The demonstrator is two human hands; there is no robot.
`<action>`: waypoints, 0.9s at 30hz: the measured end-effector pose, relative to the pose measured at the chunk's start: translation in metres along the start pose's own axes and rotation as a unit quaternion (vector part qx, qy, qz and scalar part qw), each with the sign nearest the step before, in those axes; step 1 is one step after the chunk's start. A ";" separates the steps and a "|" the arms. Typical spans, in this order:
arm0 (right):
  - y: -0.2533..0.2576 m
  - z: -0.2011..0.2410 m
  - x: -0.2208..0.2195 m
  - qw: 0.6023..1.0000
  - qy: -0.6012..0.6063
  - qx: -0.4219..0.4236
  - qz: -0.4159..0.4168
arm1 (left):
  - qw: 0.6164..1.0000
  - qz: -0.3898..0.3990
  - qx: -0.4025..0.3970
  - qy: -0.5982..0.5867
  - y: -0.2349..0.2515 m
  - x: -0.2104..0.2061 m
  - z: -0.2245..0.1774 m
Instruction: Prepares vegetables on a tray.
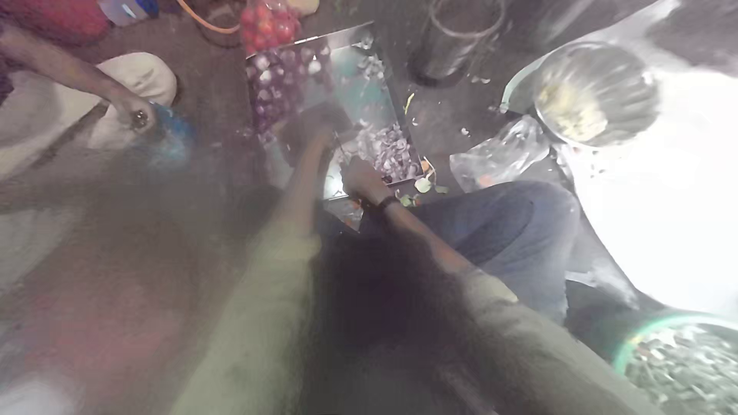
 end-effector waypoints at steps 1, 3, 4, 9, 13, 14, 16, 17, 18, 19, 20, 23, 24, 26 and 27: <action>-0.009 -0.006 0.000 1.000 -0.001 0.007 0.004 | 1.000 0.000 -0.001 -0.007 -0.002 0.001 0.000; -0.032 -0.008 0.007 0.999 -0.023 0.004 0.030 | 1.000 -0.005 -0.004 -0.010 -0.003 0.001 -0.001; -0.039 -0.008 0.009 0.999 -0.038 -0.001 0.031 | 1.000 -0.005 -0.006 -0.009 -0.004 0.001 -0.001; -0.051 -0.020 0.017 0.994 -0.088 -0.053 0.025 | 1.000 -0.001 -0.018 0.010 -0.010 0.009 -0.005; -0.051 -0.023 0.024 0.995 -0.087 -0.047 0.010 | 0.999 0.000 -0.038 -0.015 -0.010 0.012 -0.004; -0.050 -0.021 0.024 0.996 -0.083 -0.044 0.005 | 0.999 0.002 -0.040 -0.025 -0.008 0.011 -0.004; -0.045 -0.016 0.022 0.997 -0.068 -0.029 -0.006 | 0.999 -0.001 -0.036 -0.026 -0.007 0.009 -0.003; -0.043 -0.012 0.021 0.998 -0.054 -0.018 -0.013 | 0.999 -0.003 -0.029 -0.021 -0.008 0.010 -0.002; -0.041 -0.007 0.020 0.999 -0.039 -0.008 -0.017 | 0.999 -0.008 -0.024 -0.019 -0.007 0.009 -0.001; -0.039 -0.004 0.018 0.999 -0.032 0.004 -0.020 | 0.999 -0.013 -0.023 -0.028 -0.006 0.006 0.002; -0.035 -0.002 0.015 0.999 -0.036 0.015 -0.024 | 0.998 -0.013 -0.024 -0.047 -0.006 0.004 0.003; -0.019 0.009 0.008 0.998 -0.060 0.006 -0.025 | 0.998 0.011 -0.027 -0.056 -0.019 0.011 -0.001; -0.008 0.013 0.006 0.997 -0.080 -0.006 -0.017 | 0.999 0.012 -0.025 -0.025 -0.024 0.017 -0.004; 0.006 0.019 0.004 0.995 -0.100 -0.014 -0.001 | 1.000 0.006 -0.017 0.013 -0.023 0.019 -0.006; 0.008 0.020 0.003 0.995 -0.095 -0.018 0.005 | 1.000 -0.002 -0.016 0.011 -0.016 0.013 -0.004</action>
Point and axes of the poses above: each hand's wrist, its own y-axis towards the middle knuckle, its own x-axis out of the back of the hand, z = x × y, the point moved 5 cm from there along y, towards the middle knuckle, and after that the axes turned 15 degrees about y, right-handed, at the moved point
